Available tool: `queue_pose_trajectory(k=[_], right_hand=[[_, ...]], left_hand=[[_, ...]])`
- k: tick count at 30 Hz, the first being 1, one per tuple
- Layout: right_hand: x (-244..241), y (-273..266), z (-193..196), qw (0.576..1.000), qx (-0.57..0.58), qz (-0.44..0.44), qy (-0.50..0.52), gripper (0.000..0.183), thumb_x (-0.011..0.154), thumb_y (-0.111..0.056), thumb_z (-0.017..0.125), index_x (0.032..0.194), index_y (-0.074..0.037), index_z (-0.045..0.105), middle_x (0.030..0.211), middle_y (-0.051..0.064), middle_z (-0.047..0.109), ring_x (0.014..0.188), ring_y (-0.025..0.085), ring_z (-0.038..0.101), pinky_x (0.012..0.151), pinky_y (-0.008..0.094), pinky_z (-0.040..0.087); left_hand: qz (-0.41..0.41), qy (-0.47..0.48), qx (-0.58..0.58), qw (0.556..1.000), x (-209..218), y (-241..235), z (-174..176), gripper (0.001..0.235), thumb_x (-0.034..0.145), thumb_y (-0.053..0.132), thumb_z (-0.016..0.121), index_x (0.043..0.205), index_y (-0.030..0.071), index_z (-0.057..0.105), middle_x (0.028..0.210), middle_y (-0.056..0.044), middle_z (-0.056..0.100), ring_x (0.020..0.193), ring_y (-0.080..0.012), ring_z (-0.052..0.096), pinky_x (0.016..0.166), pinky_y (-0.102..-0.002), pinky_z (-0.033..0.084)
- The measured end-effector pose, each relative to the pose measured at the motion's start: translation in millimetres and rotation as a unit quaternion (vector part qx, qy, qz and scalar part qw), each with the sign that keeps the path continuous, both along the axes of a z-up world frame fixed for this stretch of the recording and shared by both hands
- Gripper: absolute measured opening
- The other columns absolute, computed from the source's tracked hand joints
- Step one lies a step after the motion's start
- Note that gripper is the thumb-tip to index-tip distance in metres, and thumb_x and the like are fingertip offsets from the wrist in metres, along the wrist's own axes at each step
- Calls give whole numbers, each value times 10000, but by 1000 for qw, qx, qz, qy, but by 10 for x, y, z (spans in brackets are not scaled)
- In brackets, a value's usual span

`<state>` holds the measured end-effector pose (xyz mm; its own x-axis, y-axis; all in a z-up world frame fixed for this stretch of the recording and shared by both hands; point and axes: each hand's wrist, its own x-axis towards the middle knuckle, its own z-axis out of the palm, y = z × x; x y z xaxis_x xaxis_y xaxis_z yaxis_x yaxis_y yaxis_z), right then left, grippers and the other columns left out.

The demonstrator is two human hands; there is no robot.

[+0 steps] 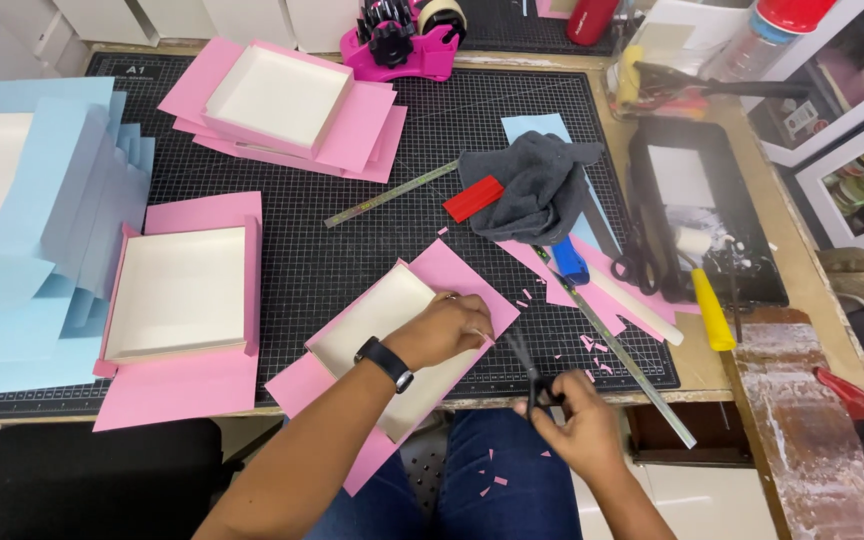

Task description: Assembling and folding paper boxes on a cutting mat using scissors and a ruler.

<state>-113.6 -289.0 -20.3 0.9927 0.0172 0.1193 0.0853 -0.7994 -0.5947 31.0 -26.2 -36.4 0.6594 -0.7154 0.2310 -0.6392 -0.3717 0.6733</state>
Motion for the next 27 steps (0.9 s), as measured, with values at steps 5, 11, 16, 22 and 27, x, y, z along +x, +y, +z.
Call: queue_pose_trajectory(k=[5, 11, 16, 22, 27], right_hand=[[-4, 227, 95, 998, -49, 25, 29, 555, 753, -618, 779, 987, -181, 527, 975, -40, 556, 814, 190, 651, 612, 427, 493], [86, 367, 215, 998, -24, 31, -46, 537, 736, -571, 814, 950, -159, 544, 922, -35, 582, 744, 198, 619, 606, 422, 466], [90, 368, 175, 997, -19, 36, -59, 427, 773, -467, 782, 954, -160, 545, 892, -35, 560, 559, 190, 508, 546, 401, 404], [72, 363, -137, 993, 14, 39, -109, 337, 817, -376, 784, 893, -137, 558, 830, -19, 560, 648, 182, 554, 571, 385, 424], [26, 366, -115, 986, 107, 14, -126, 231, 822, -159, 760, 836, -135, 530, 775, -28, 550, 588, 120, 518, 549, 290, 397]], left_hand=[[-56, 130, -94, 986, -153, 128, 605, 223, 958, 19, 583, 1076, 146, 724, 1103, -4, 645, 934, -171, 643, 844, -317, 497], [-115, 127, -127, 977, -165, 148, 592, 310, 854, -109, 552, 1049, 98, 674, 1107, -41, 639, 976, -173, 646, 881, -303, 497], [-131, 123, -139, 974, -182, 160, 657, 314, 842, -123, 539, 1035, 87, 671, 1111, -52, 658, 991, -181, 648, 897, -308, 494], [-125, 160, -130, 970, -172, 146, 574, 314, 883, -114, 539, 1083, 88, 672, 1138, -40, 633, 1021, -154, 633, 915, -285, 499], [-111, 147, -132, 974, -230, 88, 654, 265, 906, -86, 557, 1034, 110, 680, 1097, -28, 648, 956, -155, 644, 853, -284, 491]])
